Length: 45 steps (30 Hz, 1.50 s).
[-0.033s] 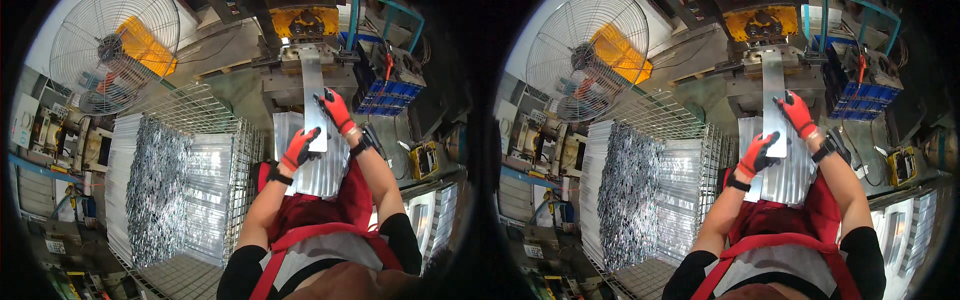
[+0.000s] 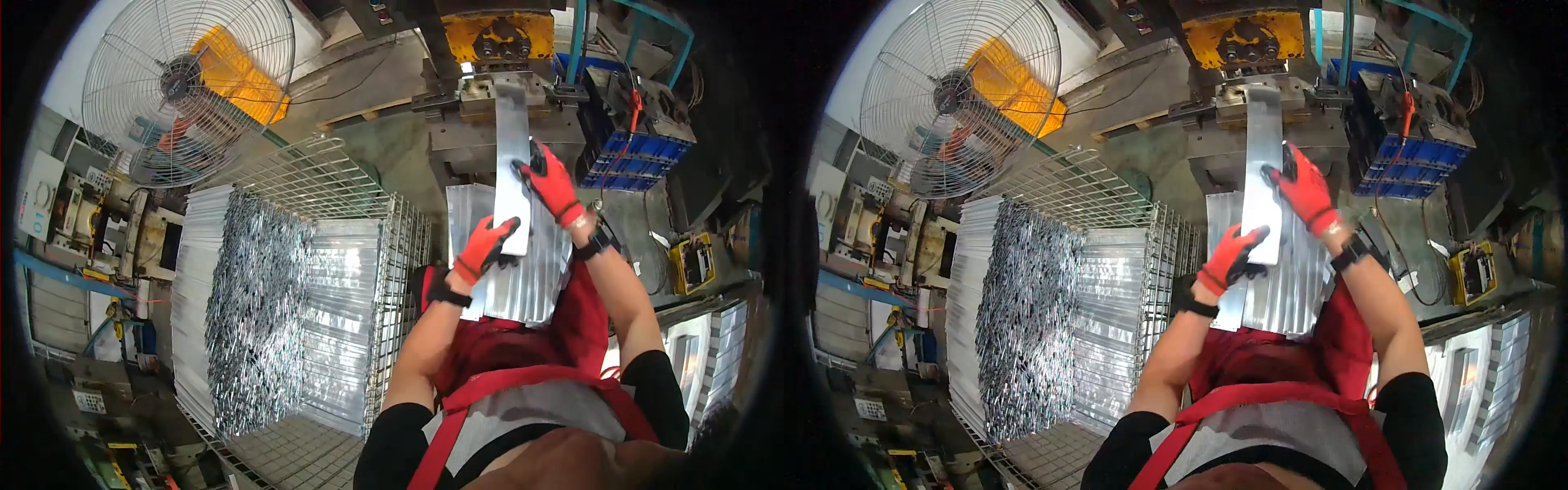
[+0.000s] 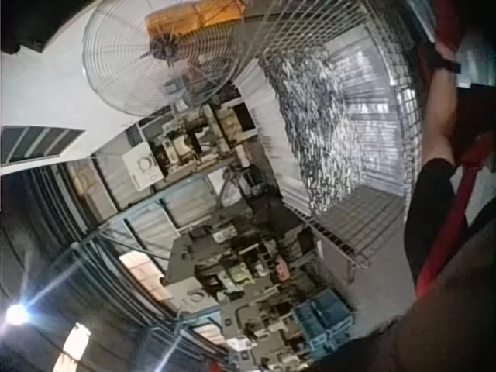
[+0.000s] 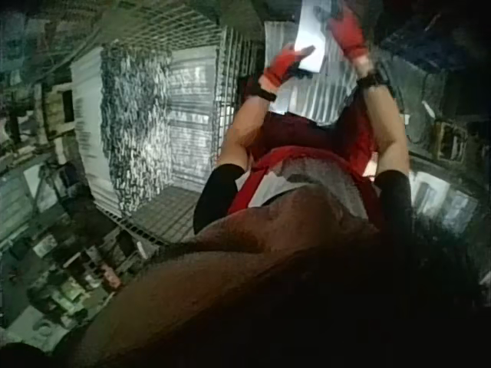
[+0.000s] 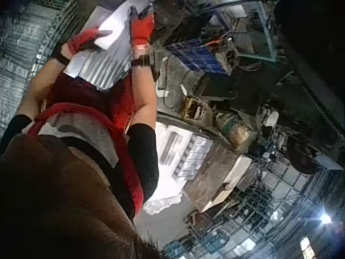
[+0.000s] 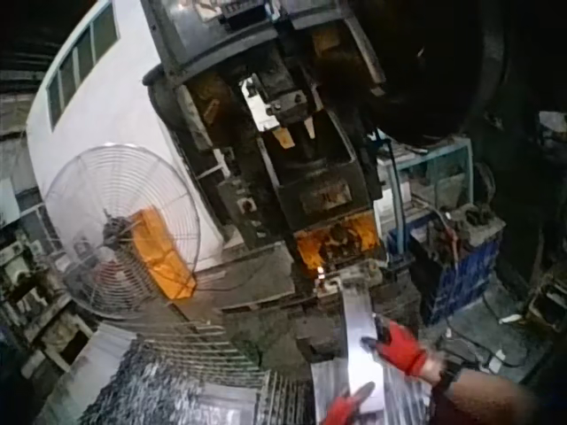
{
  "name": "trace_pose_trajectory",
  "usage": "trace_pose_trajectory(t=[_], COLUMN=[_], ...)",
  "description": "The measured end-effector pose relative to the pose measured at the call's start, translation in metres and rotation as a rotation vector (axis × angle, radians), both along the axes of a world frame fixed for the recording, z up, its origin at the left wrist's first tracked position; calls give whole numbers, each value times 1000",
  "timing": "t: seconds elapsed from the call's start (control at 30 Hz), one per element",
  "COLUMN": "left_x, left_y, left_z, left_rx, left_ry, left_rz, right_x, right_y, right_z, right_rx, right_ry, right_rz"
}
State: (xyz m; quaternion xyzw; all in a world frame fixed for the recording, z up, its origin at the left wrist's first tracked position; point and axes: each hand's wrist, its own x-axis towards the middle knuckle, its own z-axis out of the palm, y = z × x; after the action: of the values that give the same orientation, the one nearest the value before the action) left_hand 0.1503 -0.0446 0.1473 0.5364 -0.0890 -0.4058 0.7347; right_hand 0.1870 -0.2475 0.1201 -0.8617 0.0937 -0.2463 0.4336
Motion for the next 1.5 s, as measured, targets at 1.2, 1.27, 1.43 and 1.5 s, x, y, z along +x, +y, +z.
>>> trace_pose_trajectory(t=[1.2,1.27,1.43,1.5], left_x=[22,21,20,22], left_y=[-41,-41,-42,-40], left_z=[-20,-18,-14,-16], left_rx=[-290,-260,-254,-260], left_ry=[173,164,192,197], left_rz=[4,4,28,11], right_x=[76,76,79,76], right_y=[-26,-27,-27,-23], right_z=[-23,-21,-25,-20], right_rx=[931,910,945,964], right_ry=[-71,-42,-106,-110], right_rz=[377,358,371,351])
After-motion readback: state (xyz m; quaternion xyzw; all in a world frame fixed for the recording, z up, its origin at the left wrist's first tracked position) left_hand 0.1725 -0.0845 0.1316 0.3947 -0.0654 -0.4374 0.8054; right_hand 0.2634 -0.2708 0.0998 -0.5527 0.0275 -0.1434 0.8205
